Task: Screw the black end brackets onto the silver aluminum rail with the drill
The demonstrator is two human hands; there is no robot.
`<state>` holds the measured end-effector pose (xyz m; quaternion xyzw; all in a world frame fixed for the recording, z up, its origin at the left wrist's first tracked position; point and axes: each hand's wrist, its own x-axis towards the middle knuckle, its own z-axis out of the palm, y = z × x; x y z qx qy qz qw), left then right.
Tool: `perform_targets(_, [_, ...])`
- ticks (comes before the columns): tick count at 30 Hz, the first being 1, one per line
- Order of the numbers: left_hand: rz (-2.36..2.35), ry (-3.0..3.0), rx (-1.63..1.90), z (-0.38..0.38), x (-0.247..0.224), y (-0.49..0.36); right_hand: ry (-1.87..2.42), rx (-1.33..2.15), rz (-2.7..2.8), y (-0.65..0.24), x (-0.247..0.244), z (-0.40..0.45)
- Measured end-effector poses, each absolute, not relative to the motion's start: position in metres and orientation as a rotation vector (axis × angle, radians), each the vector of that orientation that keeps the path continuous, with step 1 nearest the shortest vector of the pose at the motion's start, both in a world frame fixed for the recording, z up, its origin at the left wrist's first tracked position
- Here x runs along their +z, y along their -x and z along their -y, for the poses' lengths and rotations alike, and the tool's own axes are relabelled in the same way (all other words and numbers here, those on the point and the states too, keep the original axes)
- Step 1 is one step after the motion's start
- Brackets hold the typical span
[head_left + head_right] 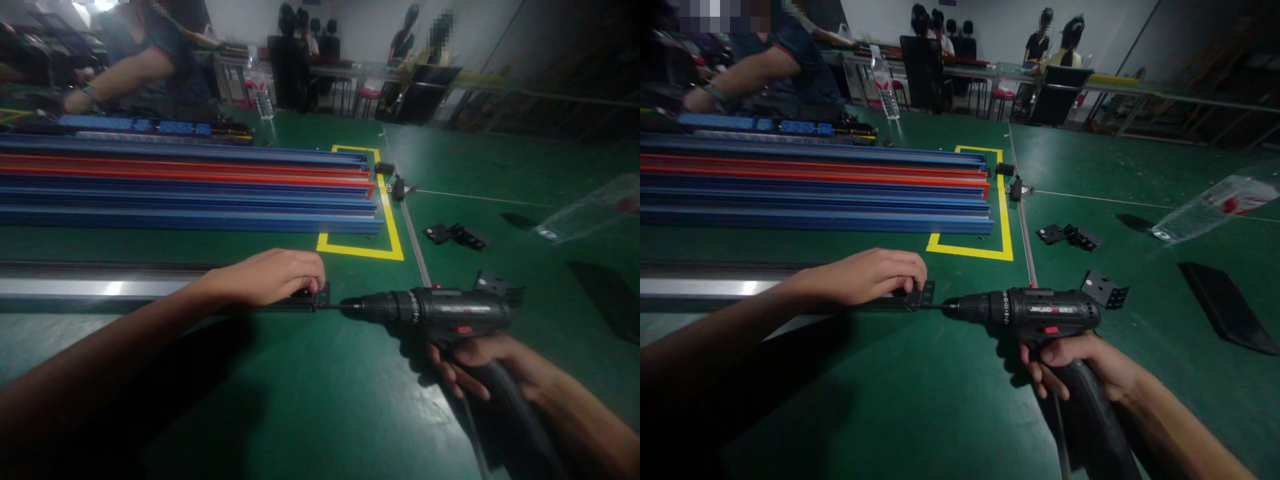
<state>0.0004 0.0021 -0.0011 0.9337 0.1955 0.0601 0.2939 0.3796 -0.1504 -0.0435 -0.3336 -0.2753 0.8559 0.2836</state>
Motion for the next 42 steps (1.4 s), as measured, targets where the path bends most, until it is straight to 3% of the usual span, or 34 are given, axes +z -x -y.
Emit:
perform_targets(13, [-0.551, -2.466, 0.100, -0.001, 0.004, -0.002, 1.082, 2.237, 0.858, -0.374, -0.029, 0.148])
perform_targets(42, [-0.533, -2.475, 0.105, -0.001, 0.003, -0.001, 0.848, 2.281, 0.761, -0.380, -0.045, 0.153])
